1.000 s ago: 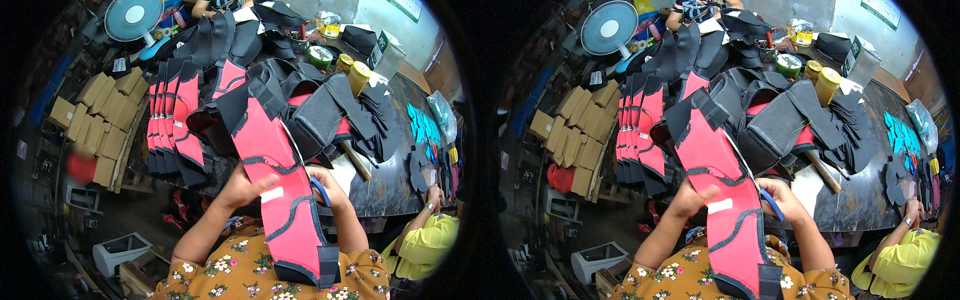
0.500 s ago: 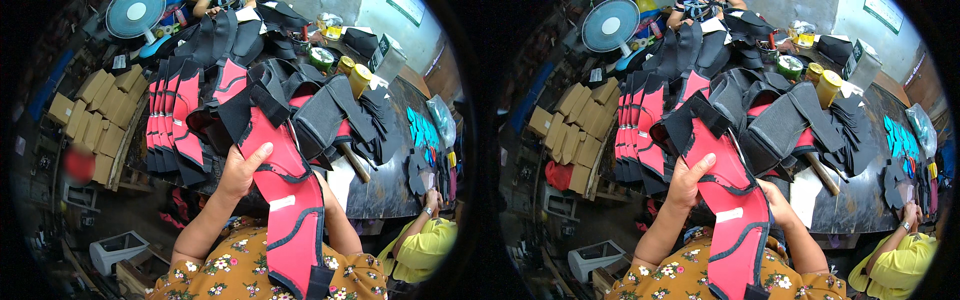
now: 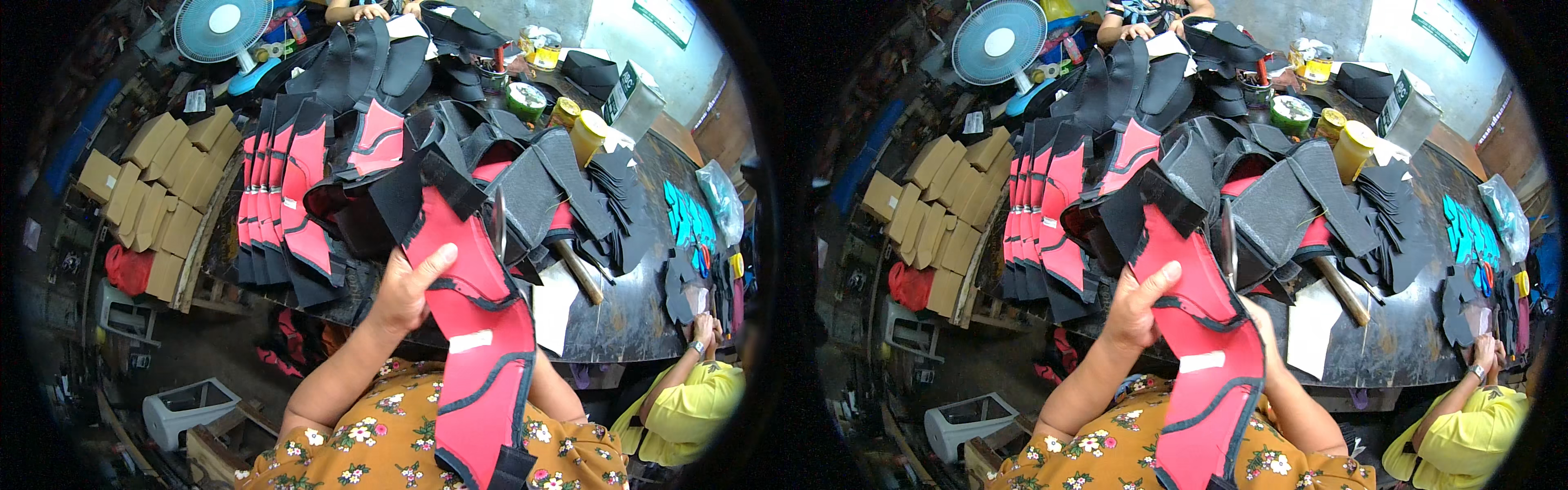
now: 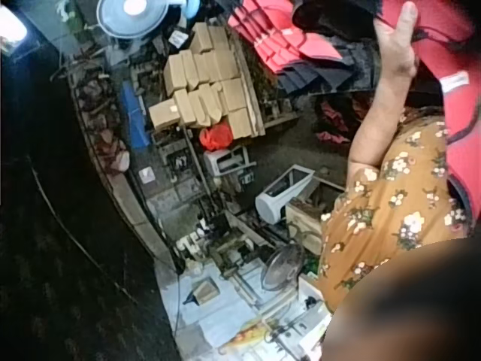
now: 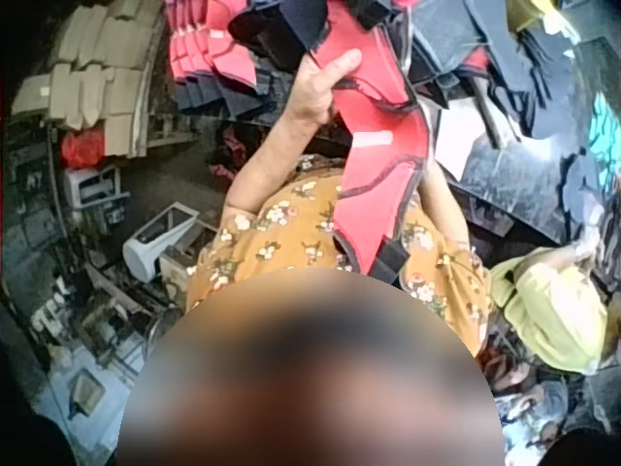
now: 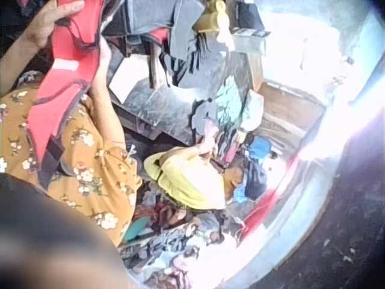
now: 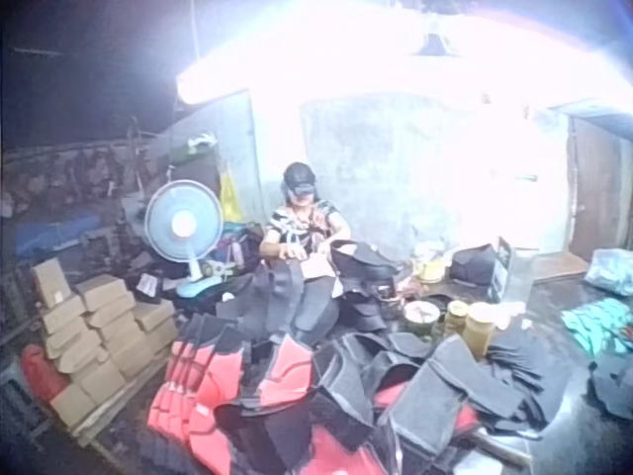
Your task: The person uses shears to cut red and black foam pieces along curved edges. They repeatedly pick up pieces, trim the edges, and place the finished pieces on the table. The process continues with multiple pieces handled one at a time.
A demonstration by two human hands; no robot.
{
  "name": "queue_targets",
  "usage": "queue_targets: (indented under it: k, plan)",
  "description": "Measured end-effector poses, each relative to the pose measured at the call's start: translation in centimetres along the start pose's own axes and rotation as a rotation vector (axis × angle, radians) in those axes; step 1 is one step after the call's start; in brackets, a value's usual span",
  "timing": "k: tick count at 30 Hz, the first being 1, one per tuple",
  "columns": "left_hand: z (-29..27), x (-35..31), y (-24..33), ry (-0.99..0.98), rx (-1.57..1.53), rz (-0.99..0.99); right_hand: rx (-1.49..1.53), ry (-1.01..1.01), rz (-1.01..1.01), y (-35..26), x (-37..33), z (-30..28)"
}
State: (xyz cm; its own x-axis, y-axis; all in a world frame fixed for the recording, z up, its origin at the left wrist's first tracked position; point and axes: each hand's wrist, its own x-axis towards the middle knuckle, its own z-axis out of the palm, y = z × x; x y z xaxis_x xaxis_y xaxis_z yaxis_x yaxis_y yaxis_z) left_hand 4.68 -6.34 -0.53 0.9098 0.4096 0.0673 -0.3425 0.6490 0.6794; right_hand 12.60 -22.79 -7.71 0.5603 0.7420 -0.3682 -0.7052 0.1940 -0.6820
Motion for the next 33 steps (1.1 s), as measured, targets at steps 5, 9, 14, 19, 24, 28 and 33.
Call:
queue_targets:
  k: [5, 9, 14, 19, 24, 28, 33]
  plan:
    - [-2.9, 1.6, 4.8, 0.01, 0.275, 0.043, -0.591, -0.411, -0.11, -6.0, -0.9, -0.7]
    - [-4.0, 1.9, 6.8, -0.066, 0.318, -0.026, -0.741, -0.442, 0.036, -8.6, -0.8, 0.0]
    - [-3.7, 1.8, 7.6, -0.076, 0.338, -0.052, -0.756, -0.467, 0.076, -10.1, -0.5, 0.7]
    - [-3.7, 1.8, 7.9, -0.082, 0.366, -0.066, -0.784, -0.459, 0.108, -10.8, -0.4, 0.5]
    - [-4.0, 1.9, 8.1, -0.097, 0.378, -0.108, -0.878, -0.457, 0.079, -11.0, -0.1, 0.3]
    - [-4.3, 1.8, 8.2, -0.125, 0.374, -0.106, -0.92, -0.479, 0.074, -11.5, -0.1, 0.3]
    - [-4.8, 1.8, 8.3, -0.127, 0.353, -0.143, -0.902, -0.433, 0.094, -11.3, -0.3, 0.7]
